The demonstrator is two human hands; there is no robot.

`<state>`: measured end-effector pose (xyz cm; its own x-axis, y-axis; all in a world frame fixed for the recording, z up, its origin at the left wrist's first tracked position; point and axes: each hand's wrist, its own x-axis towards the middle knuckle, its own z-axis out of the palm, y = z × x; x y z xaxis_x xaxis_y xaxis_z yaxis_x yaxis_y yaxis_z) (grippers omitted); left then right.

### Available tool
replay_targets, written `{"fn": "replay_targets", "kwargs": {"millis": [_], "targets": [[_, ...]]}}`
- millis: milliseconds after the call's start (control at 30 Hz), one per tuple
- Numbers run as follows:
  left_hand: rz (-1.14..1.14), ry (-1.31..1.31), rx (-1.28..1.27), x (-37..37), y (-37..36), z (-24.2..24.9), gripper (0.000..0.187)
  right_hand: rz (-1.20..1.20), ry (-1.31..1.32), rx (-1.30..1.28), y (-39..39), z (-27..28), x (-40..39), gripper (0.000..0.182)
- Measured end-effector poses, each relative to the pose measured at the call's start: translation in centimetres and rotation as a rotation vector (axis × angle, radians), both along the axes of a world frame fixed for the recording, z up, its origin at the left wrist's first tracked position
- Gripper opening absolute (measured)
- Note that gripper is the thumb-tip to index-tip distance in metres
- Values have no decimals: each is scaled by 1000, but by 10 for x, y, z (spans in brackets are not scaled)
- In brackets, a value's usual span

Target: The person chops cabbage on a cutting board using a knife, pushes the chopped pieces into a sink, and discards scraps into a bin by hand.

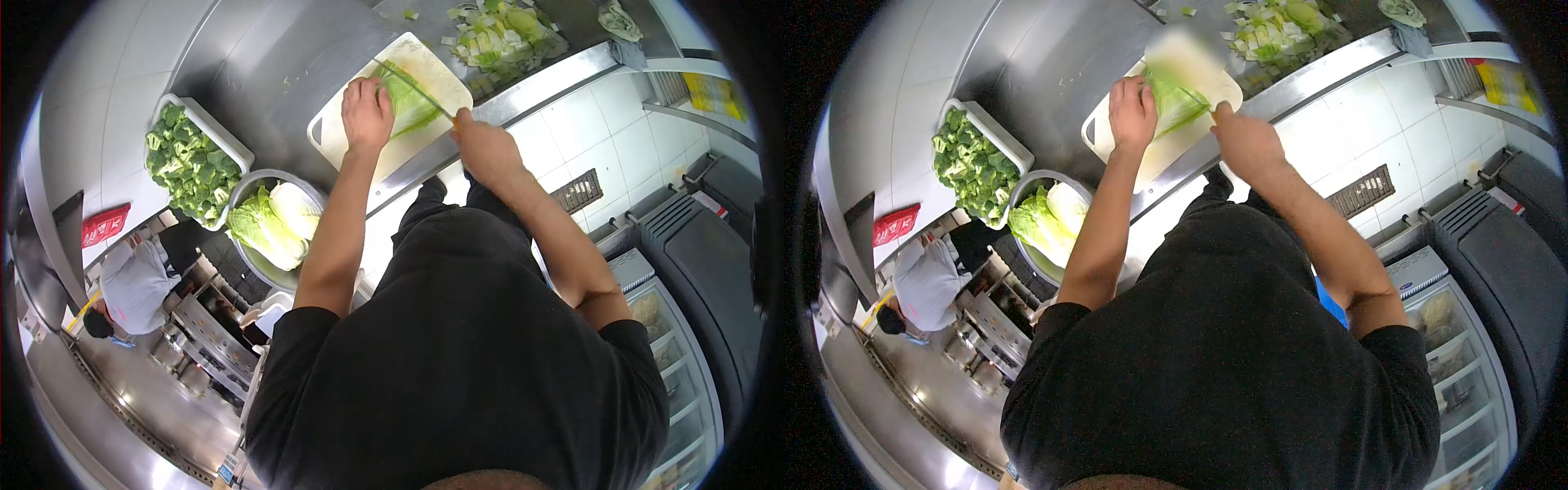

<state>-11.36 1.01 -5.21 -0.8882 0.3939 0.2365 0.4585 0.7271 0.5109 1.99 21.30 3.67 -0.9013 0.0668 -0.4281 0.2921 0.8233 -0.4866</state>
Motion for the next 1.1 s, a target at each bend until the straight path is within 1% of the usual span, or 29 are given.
{"fn": "replay_targets", "kwargs": {"millis": [33,100,167,233,333,433,567,633,833,933,1033,1100], "targets": [[8,-30,-14,-2,1,-1,20,5,-30,11,-5,4,5,27],[-9,4,-45,-5,-1,-11,19,15,-97,36,-13,12,15,27],[-12,30,-70,-4,-3,-21,18,17,-108,52,-18,19,24,25],[-6,47,-88,-3,-1,-22,19,11,-156,92,-21,25,29,24],[2,80,-128,-4,0,-25,19,22,-116,121,-25,27,34,22],[13,91,-148,-4,2,-27,19,18,-140,138,-30,27,30,16],[4,103,-127,-6,2,-28,19,10,-159,121,-34,5,16,13],[-10,81,-114,-7,1,-29,18,-43,-143,74,-38,-9,5,14],[-14,114,-105,-8,2,-30,17,-24,-224,27,-43,-58,-23,19],[-17,72,-124,-5,4,-24,19,-50,-198,6,-43,-77,-26,20],[-27,87,-111,-7,4,-26,19,-83,-184,-4,-47,-94,-37,20],[-23,105,-144,-10,3,-26,19,-72,-133,-31,-44,-100,-43,26]]}}
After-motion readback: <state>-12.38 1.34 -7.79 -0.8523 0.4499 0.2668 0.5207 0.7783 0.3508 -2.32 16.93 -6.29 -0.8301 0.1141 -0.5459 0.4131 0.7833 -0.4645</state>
